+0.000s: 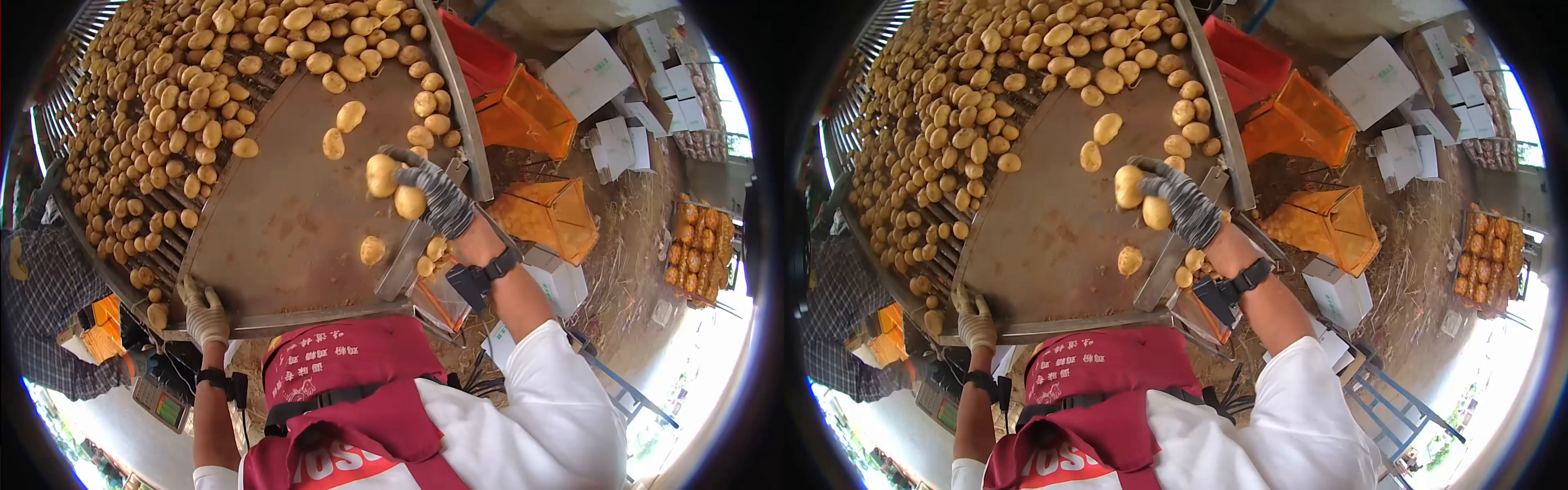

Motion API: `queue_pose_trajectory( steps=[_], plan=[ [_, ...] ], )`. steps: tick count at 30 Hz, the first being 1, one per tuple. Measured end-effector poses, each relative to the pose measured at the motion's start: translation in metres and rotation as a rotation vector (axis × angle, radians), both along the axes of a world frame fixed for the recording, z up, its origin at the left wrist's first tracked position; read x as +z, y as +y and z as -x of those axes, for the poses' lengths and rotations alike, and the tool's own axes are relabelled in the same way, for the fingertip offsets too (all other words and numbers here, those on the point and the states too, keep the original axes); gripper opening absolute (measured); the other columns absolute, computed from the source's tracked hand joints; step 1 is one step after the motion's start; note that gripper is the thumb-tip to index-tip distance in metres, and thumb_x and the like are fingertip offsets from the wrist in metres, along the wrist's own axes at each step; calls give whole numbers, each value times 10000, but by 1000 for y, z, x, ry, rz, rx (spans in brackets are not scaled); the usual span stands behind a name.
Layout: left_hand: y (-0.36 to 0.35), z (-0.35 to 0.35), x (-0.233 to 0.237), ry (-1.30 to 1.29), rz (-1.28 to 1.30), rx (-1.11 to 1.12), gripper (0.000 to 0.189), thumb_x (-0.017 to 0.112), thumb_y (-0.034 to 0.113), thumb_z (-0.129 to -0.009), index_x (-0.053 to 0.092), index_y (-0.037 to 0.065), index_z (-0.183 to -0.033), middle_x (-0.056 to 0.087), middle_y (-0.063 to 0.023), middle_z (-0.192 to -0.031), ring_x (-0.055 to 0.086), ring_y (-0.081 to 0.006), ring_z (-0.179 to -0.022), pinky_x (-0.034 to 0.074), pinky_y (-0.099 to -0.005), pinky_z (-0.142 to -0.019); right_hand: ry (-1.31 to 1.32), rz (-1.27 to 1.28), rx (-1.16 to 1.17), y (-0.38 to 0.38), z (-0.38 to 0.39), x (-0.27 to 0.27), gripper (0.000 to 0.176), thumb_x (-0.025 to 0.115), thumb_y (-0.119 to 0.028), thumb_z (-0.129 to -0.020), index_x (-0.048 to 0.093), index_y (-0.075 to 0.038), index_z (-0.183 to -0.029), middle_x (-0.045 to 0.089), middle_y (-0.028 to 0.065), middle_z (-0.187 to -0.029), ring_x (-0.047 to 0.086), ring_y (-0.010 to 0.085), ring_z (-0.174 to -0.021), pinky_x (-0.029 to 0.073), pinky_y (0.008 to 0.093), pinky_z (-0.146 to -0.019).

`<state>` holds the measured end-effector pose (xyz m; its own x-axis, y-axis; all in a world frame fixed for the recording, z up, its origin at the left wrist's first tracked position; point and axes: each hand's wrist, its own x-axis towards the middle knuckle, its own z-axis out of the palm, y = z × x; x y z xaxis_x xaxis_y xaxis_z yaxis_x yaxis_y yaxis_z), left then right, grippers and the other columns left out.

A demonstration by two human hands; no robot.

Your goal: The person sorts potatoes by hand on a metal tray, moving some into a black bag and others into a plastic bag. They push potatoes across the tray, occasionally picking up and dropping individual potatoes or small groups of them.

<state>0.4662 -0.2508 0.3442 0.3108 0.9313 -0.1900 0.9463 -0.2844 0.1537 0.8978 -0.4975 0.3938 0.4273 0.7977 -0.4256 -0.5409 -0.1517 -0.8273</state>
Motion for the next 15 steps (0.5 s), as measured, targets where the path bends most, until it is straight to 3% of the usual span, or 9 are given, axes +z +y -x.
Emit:
queue_pose_trajectory(
  steps=[1, 4, 5, 6, 8, 9, 12, 14, 15],
  plan=[
    [1, 2, -5, -8, -22, -20, 612, 529, 273, -989, 332, 127, -1550, 321, -245, -1587, 400, -395, -1413, 374, -414, -1132, 240, -63, -196, -6, -8, 2, 462, 632, -122, -932, 533, -33, -1375, 599, 100, -1280, 620, 211, -1140, 571, 343, -912],
    [0, -1, -1, -1, 0, -13, 617, 537, 260, -986, 330, 108, -1548, 324, -247, -1586, 379, -383, -1433, 362, -403, -1143, 309, -47, -613, -25, -59, 21, 360, 649, -199, -943, 576, -40, -1257, 660, 116, -1145, 688, 232, -983, 624, 349, -748],
    [1, 0, -2, -4, 1, -12, 620, 539, 257, -986, 328, 106, -1549, 324, -246, -1587, 372, -379, -1439, 355, -399, -1148, 326, -176, -515, -48, -100, 4, 312, 653, -244, -945, 596, -49, -1182, 681, 116, -1085, 700, 244, -949, 624, 355, -750],
    [0, -1, -1, -13, 7, -8, 625, 540, 256, -986, 322, 105, -1552, 321, -247, -1588, 354, -373, -1452, 339, -389, -1160, 226, -47, -756, -55, -134, 7, 355, 638, -283, -950, 574, -35, -1197, 657, 156, -1138, 683, 314, -1007, 626, 425, -754],
    [-3, -9, 7, -9, 31, 9, 627, 539, 256, -987, 319, 106, -1554, 319, -247, -1590, 357, -372, -1450, 339, -385, -1160, 506, -249, -878, -88, -204, 12, 494, 616, -349, -960, 469, -1, -1278, 554, 276, -1273, 602, 489, -1106, 594, 574, -874],
    [-4, -11, 10, 2, 50, 33, 629, 539, 256, -988, 316, 108, -1556, 316, -246, -1591, 360, -371, -1449, 339, -380, -1160, 428, -203, -1142, -94, -224, 17, 543, 613, -386, -961, 437, -3, -1305, 482, 269, -1366, 582, 493, -1140, 572, 580, -928],
    [-3, -10, 8, 13, 20, 13, 633, 542, 254, -987, 315, 108, -1558, 313, -244, -1593, 387, -374, -1432, 366, -384, -1139, 441, -138, -1218, -115, -262, -7, 557, 607, -403, -962, 420, -16, -1315, 411, 230, -1437, 577, 475, -1148, 564, 594, -932],
    [-4, -10, 9, 5, 42, 29, 637, 541, 254, -986, 311, 112, -1562, 305, -244, -1597, 385, -375, -1431, 370, -400, -1131, 66, 43, -1127, -78, -223, 1, 679, 638, -385, -952, 336, -30, -1446, 334, 213, -1515, 553, 452, -1221, 527, 623, -977],
    [-4, -10, 7, 1, 37, 38, 637, 541, 254, -986, 311, 112, -1562, 305, -244, -1597, 385, -375, -1431, 370, -400, -1131, -51, 124, -1063, -49, -197, 10, 612, 629, -382, -964, 392, -61, -1428, 457, 188, -1424, 610, 398, -1132, 551, 591, -923]
  ],
)
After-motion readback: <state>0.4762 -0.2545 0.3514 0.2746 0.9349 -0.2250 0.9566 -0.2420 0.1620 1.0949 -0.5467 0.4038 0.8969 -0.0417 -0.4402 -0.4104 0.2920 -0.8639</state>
